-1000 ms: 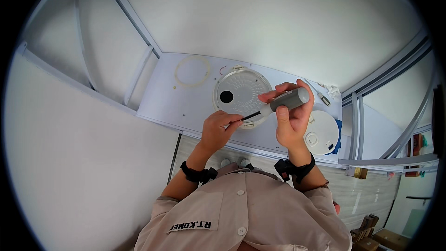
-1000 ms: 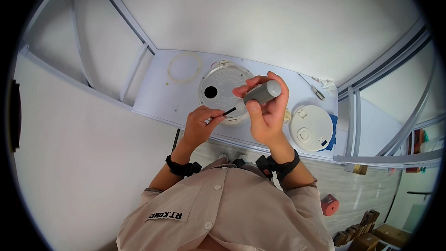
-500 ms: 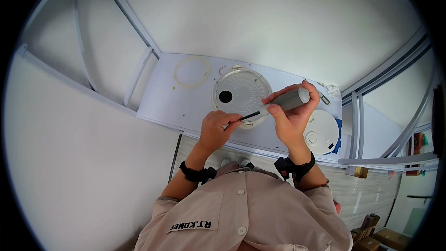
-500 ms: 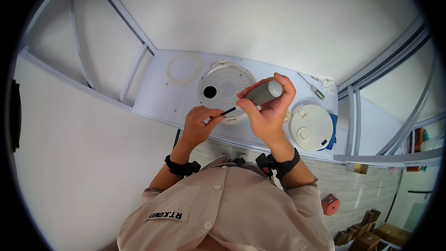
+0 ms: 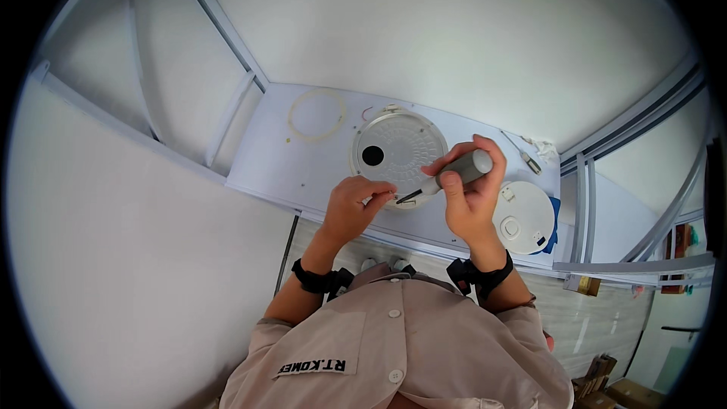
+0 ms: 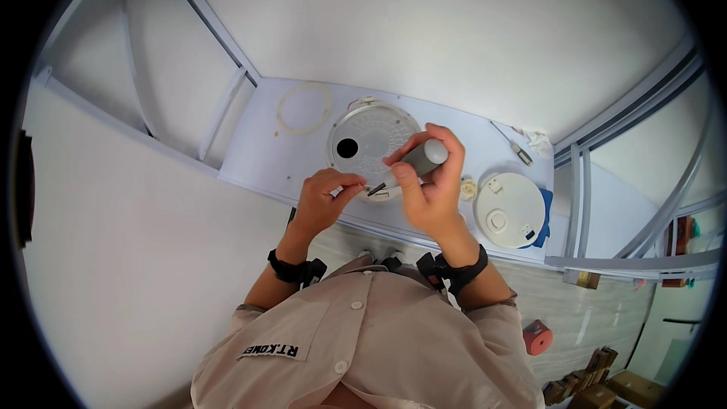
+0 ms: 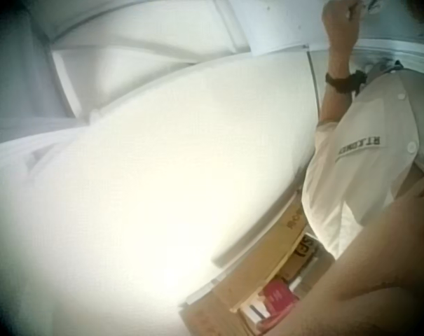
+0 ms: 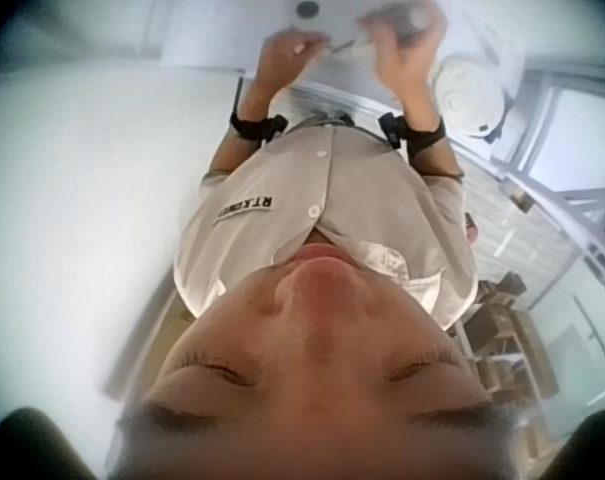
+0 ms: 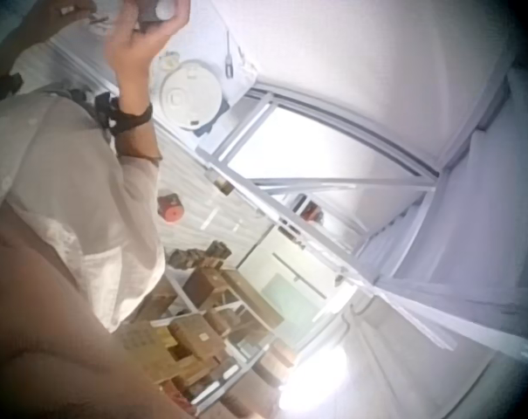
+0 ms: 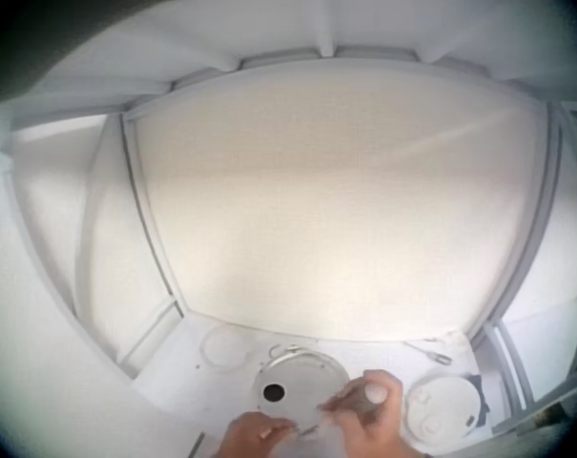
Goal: The person uses a screwdriver to tighten screws on a circular white plastic light fixture cover. They then pick up a separate white plastic base, insert a small cylindrical component into its center, and place the cover onto the base.
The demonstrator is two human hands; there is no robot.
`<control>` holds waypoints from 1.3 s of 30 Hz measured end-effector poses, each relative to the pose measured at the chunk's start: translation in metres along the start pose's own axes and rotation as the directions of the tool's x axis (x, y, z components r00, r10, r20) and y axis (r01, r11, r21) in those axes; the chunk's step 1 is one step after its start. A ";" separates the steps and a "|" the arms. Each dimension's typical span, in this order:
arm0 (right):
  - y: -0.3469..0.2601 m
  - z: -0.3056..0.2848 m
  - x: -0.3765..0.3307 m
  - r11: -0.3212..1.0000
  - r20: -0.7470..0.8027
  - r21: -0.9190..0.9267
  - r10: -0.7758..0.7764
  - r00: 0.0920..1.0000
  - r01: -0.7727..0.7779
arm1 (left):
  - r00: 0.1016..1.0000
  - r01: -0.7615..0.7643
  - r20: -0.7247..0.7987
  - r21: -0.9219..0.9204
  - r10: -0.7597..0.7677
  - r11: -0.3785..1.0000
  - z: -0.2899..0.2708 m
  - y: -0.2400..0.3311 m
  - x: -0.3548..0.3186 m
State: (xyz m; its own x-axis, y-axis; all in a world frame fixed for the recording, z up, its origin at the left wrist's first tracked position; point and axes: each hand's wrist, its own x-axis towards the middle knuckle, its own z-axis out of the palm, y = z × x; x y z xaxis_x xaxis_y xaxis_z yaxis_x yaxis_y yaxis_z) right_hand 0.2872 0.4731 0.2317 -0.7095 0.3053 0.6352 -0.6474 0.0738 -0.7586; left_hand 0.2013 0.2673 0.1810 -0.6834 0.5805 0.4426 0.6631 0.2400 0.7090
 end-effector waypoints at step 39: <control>-0.022 -0.008 0.020 0.999 0.250 0.040 -0.020 0.968 0.011 | 0.998 -0.060 -0.003 0.017 0.060 0.998 0.011 -0.006 0.003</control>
State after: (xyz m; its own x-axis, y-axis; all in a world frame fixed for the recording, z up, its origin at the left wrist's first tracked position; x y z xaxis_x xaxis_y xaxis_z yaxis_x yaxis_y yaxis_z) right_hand 0.2894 0.4851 0.2601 -0.7432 0.0570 0.6667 -0.6655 0.0395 -0.7453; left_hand 0.1985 0.2761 0.1725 -0.6432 0.5918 0.4859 0.7079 0.2178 0.6719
